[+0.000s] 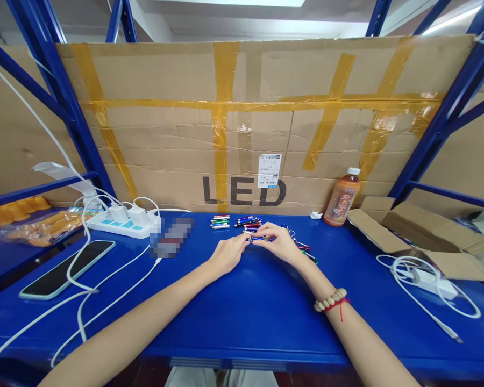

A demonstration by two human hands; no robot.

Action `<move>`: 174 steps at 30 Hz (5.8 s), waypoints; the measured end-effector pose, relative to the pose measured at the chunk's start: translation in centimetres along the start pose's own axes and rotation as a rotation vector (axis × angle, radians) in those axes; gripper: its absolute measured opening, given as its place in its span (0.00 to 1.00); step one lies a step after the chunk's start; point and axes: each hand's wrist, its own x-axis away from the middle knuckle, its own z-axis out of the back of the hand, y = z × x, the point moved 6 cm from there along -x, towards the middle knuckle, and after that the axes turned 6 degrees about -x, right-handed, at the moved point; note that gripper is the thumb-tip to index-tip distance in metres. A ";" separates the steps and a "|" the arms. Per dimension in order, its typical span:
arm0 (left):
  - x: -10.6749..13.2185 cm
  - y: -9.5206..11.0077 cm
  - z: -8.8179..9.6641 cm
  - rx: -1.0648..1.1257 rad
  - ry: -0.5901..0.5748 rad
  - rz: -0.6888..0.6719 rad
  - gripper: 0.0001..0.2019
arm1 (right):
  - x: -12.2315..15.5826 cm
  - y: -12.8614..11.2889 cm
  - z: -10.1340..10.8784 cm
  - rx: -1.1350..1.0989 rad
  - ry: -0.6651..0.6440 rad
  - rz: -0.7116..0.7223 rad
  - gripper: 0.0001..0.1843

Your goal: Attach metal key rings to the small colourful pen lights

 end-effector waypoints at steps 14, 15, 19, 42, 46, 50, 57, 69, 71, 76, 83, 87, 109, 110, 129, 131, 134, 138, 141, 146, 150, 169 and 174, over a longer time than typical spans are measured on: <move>0.1 0.0 -0.4 0.186 -0.048 -0.075 0.13 | 0.3 1.2 -0.1 -0.172 -0.043 -0.124 0.13; 0.1 0.0 -0.4 0.177 -0.070 -0.077 0.13 | 0.3 1.2 -0.1 -0.175 -0.058 -0.124 0.13; 0.3 0.1 -0.5 0.133 -0.116 -0.074 0.13 | 0.6 1.1 -0.4 -0.191 -0.097 -0.150 0.14; 0.2 -0.4 -0.5 0.092 0.139 -0.192 0.14 | 0.7 0.3 -0.9 -0.046 -0.094 -0.029 0.17; 0.1 -0.3 -0.3 0.073 0.147 -0.182 0.14 | 0.6 0.4 -0.9 -0.052 -0.097 -0.044 0.18; 0.0 -0.3 -0.4 0.056 0.142 -0.164 0.14 | 0.5 0.6 -0.9 -0.061 -0.094 -0.054 0.18; -0.2 -0.3 -0.5 0.028 0.131 -0.119 0.14 | 0.3 0.9 -0.6 -0.079 -0.073 -0.071 0.17; -0.4 -0.8 -0.2 0.101 0.116 -0.011 0.13 | 0.2 0.9 2.4 0.085 0.120 -0.170 0.19; -0.4 -1.0 -0.2 0.187 0.122 0.017 0.13 | 0.6 0.7 4.4 0.286 0.263 -0.173 0.17; -0.4 -1.7 -0.1 0.328 0.184 0.090 0.13 | 1.5 0.7 7.2 0.677 0.321 -0.288 0.13; -0.5 -2.2 -0.5 0.340 0.190 0.151 0.12 | 2.0 2.2 6.7 0.758 0.118 -0.503 0.11; -0.5 -2.2 -0.4 0.332 0.179 0.168 0.10 | 2.0 2.4 5.8 0.776 -0.025 -0.484 0.09; -0.1 -1.4 0.0 0.191 0.057 0.186 0.08 | 2.4 4.2 5.7 0.964 -0.065 -0.571 0.13; 0.0 -1.3 0.1 0.191 0.051 0.188 0.08 | 2.3 4.2 5.6 0.968 -0.061 -0.559 0.13; 0.2 -1.5 0.4 0.266 0.071 0.240 0.10 | 2.3 4.7 4.6 0.975 -0.112 -0.672 0.13; 0.2 -1.6 0.4 0.266 0.075 0.250 0.11 | 2.3 4.6 4.5 0.974 -0.116 -0.678 0.13; 0.3 -1.7 0.5 0.276 0.084 0.257 0.11 | 2.3 4.3 4.4 0.962 -0.108 -0.665 0.14; 0.4 -1.7 0.7 0.283 0.082 0.261 0.12 | 2.1 3.7 4.6 0.967 -0.066 -0.607 0.12; 0.4 -1.7 0.7 0.290 0.077 0.259 0.12 | 2.0 3.4 4.9 0.996 -0.045 -0.586 0.07; 0.5 -1.5 0.6 0.285 0.077 0.247 0.13 | 1.9 3.3 4.9 1.009 -0.023 -0.596 0.07; 0.5 -1.6 0.6 0.268 0.078 0.255 0.12 | 1.9 3.5 4.8 1.002 0.000 -0.621 0.09; 0.6 -1.2 0.9 0.225 0.041 0.252 0.13 | 1.9 3.6 5.0 0.959 0.039 -0.654 0.06; 0.5 -1.3 0.8 0.226 0.053 0.243 0.13 | 2.1 3.6 5.2 0.925 0.057 -0.635 0.09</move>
